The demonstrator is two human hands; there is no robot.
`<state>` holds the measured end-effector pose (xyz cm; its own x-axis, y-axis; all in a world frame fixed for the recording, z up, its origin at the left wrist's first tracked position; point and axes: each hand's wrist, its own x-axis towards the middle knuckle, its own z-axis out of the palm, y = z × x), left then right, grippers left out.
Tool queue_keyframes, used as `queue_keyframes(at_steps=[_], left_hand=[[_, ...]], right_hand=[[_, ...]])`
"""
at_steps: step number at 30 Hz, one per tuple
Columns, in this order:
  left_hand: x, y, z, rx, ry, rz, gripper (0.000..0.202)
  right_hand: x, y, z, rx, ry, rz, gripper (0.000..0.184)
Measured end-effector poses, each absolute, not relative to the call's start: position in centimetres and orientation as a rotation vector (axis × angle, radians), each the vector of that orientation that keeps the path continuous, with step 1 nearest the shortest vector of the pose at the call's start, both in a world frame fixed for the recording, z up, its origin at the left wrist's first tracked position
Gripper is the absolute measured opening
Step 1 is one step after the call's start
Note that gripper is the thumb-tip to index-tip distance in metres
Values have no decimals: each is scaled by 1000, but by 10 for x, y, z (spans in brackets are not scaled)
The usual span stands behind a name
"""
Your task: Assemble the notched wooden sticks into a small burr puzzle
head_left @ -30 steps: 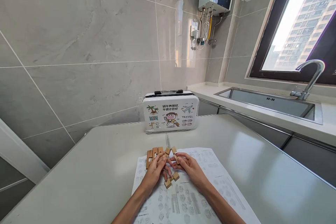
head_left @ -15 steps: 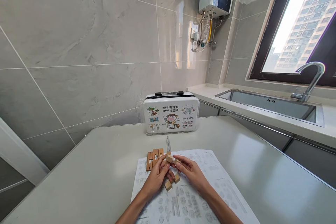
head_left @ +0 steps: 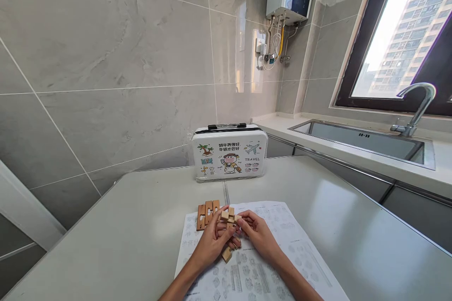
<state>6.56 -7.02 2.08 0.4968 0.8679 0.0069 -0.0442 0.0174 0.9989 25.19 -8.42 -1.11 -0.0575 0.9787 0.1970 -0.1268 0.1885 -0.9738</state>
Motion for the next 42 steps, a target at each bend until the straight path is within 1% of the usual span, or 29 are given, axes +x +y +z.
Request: queue_keyframes(at_steps=[5,11,19,23,28,33,38,42], left_hand=[[64,-70,21,1387,774,823,84],[65,-73,23,1423,729,807,74],[62,-72,20,1423,681,775,70],[60,-72,18,1443,703,782,72],[62,-70,17,1453,706,786,59],[64,-68,15,1461,701,812,56],[62,-69,16,1456,705,803,60],[59,-70,15,1445,767,776,77]], right_hand=[[252,-84,-13,-974,-1285,1104,49],[254,-83,-18,-1046,-1299,1019,49],[252,-84,-12,-1046,-1269,1093,57],[252,-83,-11,-1060,-1245,1140,60],[252,-81,-15,-1069,-1219,1178,61],[251,-80,-17,-1073,-1199,1199,60],[251,-79,-17,-1073,-1188,1203,62],[251,-78,-19,-1077,-1176,1203,64]])
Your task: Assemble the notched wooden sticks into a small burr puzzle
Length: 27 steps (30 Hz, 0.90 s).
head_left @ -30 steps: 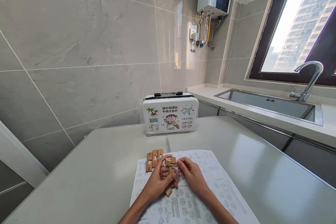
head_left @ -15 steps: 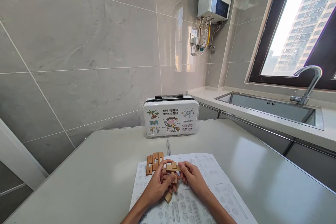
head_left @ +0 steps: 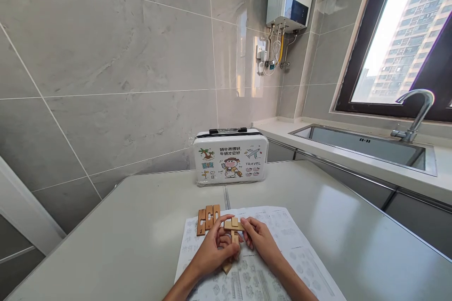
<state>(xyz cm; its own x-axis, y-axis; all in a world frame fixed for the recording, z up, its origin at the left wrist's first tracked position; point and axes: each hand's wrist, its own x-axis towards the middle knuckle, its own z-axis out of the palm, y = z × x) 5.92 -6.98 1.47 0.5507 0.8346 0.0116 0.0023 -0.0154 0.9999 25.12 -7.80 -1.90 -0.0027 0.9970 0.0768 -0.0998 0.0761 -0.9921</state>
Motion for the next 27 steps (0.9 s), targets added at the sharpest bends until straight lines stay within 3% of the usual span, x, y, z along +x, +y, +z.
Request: queue_keyframes(at_steps=[15,23,27], left_hand=[[61,-64,17,1323,788,827,84],[58,-57,26,1266,841,996,79],[58,-58,30,1261,840,1008,81]], right_hand=[[253,-80,-19,-1118,-1235,1114,61],[256,-96,-4,-1113,-1555,945,28],[257,-100,-9,-1079,-1874,900,46]])
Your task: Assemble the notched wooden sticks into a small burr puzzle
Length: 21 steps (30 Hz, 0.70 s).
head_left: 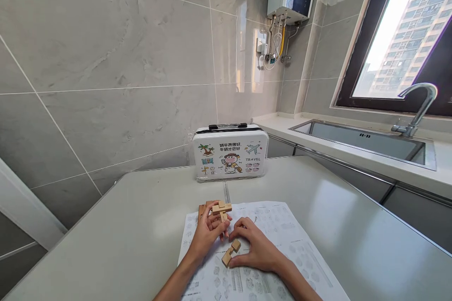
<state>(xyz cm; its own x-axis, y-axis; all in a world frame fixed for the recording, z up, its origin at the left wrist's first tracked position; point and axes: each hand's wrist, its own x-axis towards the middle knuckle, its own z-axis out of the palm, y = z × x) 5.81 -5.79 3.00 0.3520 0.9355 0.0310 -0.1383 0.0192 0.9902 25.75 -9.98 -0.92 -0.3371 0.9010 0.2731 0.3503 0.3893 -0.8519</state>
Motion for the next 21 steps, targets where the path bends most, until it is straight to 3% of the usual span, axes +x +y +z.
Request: queue_keyframes(at_steps=[4,10,21], left_hand=[[63,-58,32,1286,837,1019,75],[63,-60,36,1297,814,990,80],[67,-58,25,1310,858,1002,78]], right_hand=[[260,-96,-14,-1103,-1907,836,26],[258,-94,-6,-1244,-1687,872,21],[270,-85,-11,-1128,-1277,1115,56]])
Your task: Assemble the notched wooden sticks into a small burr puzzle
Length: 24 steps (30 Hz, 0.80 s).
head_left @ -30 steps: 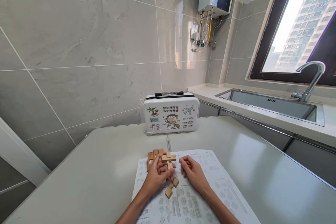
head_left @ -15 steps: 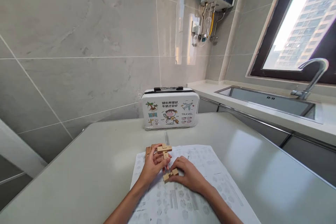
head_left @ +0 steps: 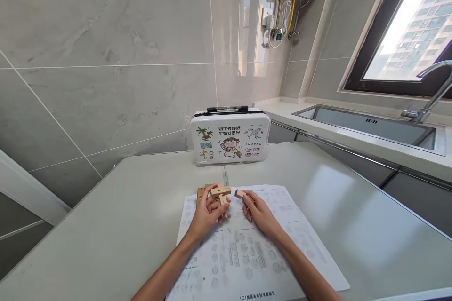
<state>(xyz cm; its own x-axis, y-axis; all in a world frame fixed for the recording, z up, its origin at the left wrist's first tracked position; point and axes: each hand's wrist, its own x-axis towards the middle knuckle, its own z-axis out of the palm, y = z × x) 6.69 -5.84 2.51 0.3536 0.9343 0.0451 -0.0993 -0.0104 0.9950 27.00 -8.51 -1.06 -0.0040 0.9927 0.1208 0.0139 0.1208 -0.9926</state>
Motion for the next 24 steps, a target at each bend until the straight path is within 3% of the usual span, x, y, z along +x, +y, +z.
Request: queue_keyframes(at_steps=[8,24], left_hand=[[70,-61,18,1325,863,953,81],[69,-64,14,1396,922,895,80]], right_hand=[[274,-77,-11,-992,-1067,1246,47],[277,-81,-17,-1007,-1099,1158,62]])
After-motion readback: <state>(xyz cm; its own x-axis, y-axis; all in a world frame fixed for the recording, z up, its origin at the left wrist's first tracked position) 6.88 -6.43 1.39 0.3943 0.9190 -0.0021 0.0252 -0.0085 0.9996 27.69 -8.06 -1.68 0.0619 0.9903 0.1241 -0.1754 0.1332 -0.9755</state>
